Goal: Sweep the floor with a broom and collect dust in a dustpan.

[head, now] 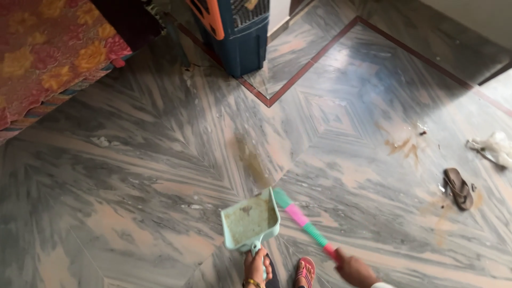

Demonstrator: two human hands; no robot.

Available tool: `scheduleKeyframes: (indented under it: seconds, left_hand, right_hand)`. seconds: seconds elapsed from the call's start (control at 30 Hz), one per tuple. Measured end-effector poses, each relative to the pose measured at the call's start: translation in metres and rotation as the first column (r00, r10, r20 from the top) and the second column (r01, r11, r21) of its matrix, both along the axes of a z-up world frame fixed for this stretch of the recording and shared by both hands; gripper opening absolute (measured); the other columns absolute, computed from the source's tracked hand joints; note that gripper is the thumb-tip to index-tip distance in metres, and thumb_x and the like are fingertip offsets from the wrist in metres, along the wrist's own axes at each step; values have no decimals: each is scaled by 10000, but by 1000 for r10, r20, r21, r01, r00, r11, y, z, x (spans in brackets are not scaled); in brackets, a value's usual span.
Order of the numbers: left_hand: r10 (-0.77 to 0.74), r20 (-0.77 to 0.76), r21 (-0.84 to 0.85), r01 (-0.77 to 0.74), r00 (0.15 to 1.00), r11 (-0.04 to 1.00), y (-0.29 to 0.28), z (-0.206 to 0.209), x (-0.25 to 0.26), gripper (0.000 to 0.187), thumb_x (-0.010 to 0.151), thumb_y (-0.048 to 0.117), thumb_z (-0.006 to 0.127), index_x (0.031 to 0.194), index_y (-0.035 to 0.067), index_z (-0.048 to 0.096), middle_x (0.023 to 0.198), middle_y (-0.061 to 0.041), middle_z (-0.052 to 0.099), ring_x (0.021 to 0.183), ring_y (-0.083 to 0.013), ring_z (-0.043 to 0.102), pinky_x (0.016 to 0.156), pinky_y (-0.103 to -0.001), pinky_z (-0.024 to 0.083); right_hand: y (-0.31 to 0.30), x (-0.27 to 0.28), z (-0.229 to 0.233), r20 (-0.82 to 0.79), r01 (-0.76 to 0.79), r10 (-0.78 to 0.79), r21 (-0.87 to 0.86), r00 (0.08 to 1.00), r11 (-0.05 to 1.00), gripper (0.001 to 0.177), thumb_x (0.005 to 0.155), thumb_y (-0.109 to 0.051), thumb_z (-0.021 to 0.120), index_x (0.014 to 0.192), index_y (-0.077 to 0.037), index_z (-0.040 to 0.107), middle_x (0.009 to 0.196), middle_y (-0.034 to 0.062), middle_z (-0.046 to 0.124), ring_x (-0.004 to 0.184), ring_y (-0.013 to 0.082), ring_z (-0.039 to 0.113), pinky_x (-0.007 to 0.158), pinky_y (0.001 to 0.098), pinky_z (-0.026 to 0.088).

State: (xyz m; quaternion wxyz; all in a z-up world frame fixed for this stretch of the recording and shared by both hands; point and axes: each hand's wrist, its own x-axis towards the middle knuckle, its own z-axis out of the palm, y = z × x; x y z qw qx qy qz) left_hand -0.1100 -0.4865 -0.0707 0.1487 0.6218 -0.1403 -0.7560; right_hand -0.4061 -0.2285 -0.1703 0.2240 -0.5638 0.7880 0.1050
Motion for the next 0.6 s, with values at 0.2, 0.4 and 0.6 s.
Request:
scheduleKeyframes:
  seconds: [0.2,0.4,0.6]
  left_hand:
    - [19,-67,-103,-26,998,994,-71,17,1,125,878,182,641,922,107,551,599,-31,509,387,-152,450,326,-322,349]
    - [15,12,-81,-14,1000,997,-122,16,44,136,884,212,657,941,116,579,582,-34,486,368,-161,428,318,-327,328]
    - [-28,95,-44,32,995,999,-143,-27,84,170,888,212,656,964,110,543,589,-68,488,376,-206,436,326,-366,329]
  right_hand:
    - [-167,133,77,354,-100,-8,287,935,953,327,961,-319,632,1251,-169,612,953,144,727,932,380,713,787,539,547]
    - [-277,214,35,307,-221,144,233,941,947,248,950,-273,614,1115,-112,704,980,122,748,913,322,736,741,473,581]
    - [-271,133,-3,62,473,-496,219,866,853,344,982,-480,528,1170,-204,610,1013,131,756,927,344,743,770,526,589]
